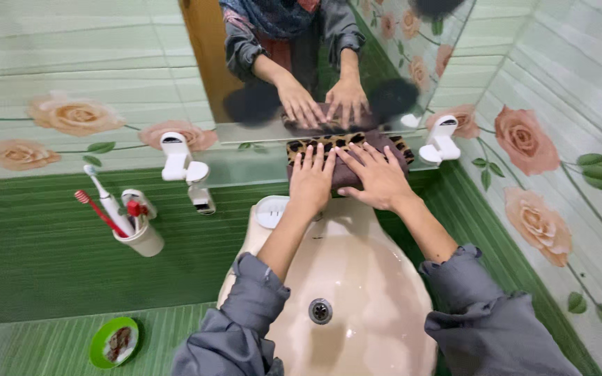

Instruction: The person wipes a bathroom mirror with a patterned cloth, then cleans a white plastic sink strainer and the sink basin. They then walk into the next room and place the cloth on top of a portable air cooler.

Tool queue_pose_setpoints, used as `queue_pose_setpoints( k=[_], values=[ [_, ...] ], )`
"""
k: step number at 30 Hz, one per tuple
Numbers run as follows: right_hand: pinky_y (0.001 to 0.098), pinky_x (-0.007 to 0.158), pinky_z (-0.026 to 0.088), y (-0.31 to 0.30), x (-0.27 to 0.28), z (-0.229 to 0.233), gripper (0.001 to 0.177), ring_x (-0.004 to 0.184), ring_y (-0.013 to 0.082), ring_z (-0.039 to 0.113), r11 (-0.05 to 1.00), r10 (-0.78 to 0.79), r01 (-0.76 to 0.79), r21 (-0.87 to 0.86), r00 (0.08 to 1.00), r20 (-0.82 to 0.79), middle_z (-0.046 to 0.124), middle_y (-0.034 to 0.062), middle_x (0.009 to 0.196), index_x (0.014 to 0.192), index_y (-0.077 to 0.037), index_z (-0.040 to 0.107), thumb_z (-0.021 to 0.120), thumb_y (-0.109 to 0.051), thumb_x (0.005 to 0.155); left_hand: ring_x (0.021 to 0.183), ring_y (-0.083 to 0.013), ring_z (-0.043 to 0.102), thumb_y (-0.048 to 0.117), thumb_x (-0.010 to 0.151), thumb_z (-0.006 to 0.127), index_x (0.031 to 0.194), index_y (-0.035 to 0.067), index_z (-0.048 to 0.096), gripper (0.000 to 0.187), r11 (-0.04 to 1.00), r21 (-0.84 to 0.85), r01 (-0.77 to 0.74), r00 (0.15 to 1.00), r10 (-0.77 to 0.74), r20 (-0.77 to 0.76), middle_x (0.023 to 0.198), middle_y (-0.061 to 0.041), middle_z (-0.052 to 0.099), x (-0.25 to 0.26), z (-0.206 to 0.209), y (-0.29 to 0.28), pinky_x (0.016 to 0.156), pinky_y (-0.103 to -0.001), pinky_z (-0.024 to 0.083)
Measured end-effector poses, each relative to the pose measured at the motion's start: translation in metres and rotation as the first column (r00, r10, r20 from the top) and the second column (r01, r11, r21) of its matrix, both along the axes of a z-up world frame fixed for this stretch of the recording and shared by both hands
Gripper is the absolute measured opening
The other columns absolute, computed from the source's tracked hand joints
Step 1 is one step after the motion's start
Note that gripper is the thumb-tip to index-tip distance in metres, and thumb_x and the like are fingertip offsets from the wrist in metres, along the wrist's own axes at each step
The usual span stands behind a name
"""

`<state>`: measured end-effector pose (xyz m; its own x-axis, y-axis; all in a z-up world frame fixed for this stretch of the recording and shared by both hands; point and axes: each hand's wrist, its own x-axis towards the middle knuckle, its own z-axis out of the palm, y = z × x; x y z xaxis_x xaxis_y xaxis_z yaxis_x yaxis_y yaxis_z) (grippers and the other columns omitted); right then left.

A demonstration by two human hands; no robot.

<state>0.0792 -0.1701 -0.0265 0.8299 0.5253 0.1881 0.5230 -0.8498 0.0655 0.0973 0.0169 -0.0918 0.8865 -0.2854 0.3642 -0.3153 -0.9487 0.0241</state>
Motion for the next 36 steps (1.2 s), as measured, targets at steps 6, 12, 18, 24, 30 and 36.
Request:
queue_pose_setpoints(
  k=[6,12,18,24,30,36],
  values=[
    [0.0649,0.119,0.014,-0.061,0.005,0.007,0.098,0.151,0.0336,0.026,0.998,-0.062,0.062,-0.013,0.998,0.011,0.029,0.0069,0.165,0.161,-0.032,0.023,0.055,-0.078,0.081,0.152,-0.0392,0.027,0.039,0.089,0.069,0.160,0.014,0.027,0.086,0.998,-0.051,0.039,0.998,-0.041,-0.053,0.165,-0.020,0.028,0.013,0.007,-0.069,0.124,-0.056,0.018],
    [0.0745,0.114,0.008,-0.111,0.012,0.013,0.096,0.153,0.0278,0.021,0.972,-0.204,0.200,-0.124,0.979,-0.019,0.025,0.0010,0.166,0.160,-0.037,0.020,0.051,-0.079,0.080,0.154,-0.0374,0.021,0.039,0.088,0.070,0.162,0.015,0.021,0.092,0.998,-0.013,0.058,0.987,-0.060,-0.151,0.167,-0.018,0.021,0.029,0.018,-0.128,0.124,-0.054,0.014],
    [0.0743,0.115,0.007,-0.154,0.031,0.009,0.087,0.155,0.0301,0.016,0.983,-0.184,0.185,-0.004,0.976,-0.120,0.020,0.0014,0.169,0.161,-0.041,0.017,0.054,-0.064,0.086,0.157,-0.0360,0.014,0.037,0.083,0.074,0.164,0.014,0.016,0.102,0.995,0.000,0.097,0.952,-0.093,-0.292,0.170,-0.018,0.015,0.026,0.048,-0.155,0.125,-0.052,0.010],
    [0.0731,0.117,0.007,-0.157,0.038,-0.007,0.084,0.155,0.0319,0.017,0.986,-0.149,0.154,0.068,0.986,-0.077,0.024,0.0027,0.168,0.161,-0.039,0.021,0.055,-0.059,0.087,0.157,-0.0341,0.008,0.045,0.083,0.074,0.163,0.013,0.012,0.107,0.995,0.013,0.095,0.917,-0.083,-0.390,0.170,-0.017,0.010,0.015,0.067,-0.150,0.126,-0.050,0.007],
    [0.0739,0.116,0.008,-0.145,0.031,-0.010,0.086,0.155,0.0314,0.018,0.984,-0.169,0.172,0.044,0.984,-0.055,0.024,0.0028,0.167,0.161,-0.035,0.022,0.056,-0.058,0.086,0.157,-0.0346,0.013,0.063,0.085,0.068,0.162,0.012,0.016,0.106,0.992,0.004,0.125,0.973,-0.122,-0.196,0.169,-0.016,0.015,0.029,0.030,-0.145,0.125,-0.052,0.011],
    [0.0736,0.116,0.007,-0.124,0.023,-0.010,0.086,0.154,0.0321,0.017,0.983,-0.180,0.181,0.024,0.982,-0.059,0.023,0.0041,0.167,0.161,-0.030,0.022,0.054,-0.061,0.088,0.156,-0.0341,0.015,0.060,0.084,0.071,0.162,0.015,0.019,0.104,0.988,-0.031,0.152,0.973,-0.155,-0.173,0.169,-0.016,0.017,0.034,0.016,-0.125,0.125,-0.053,0.012]
  ],
)
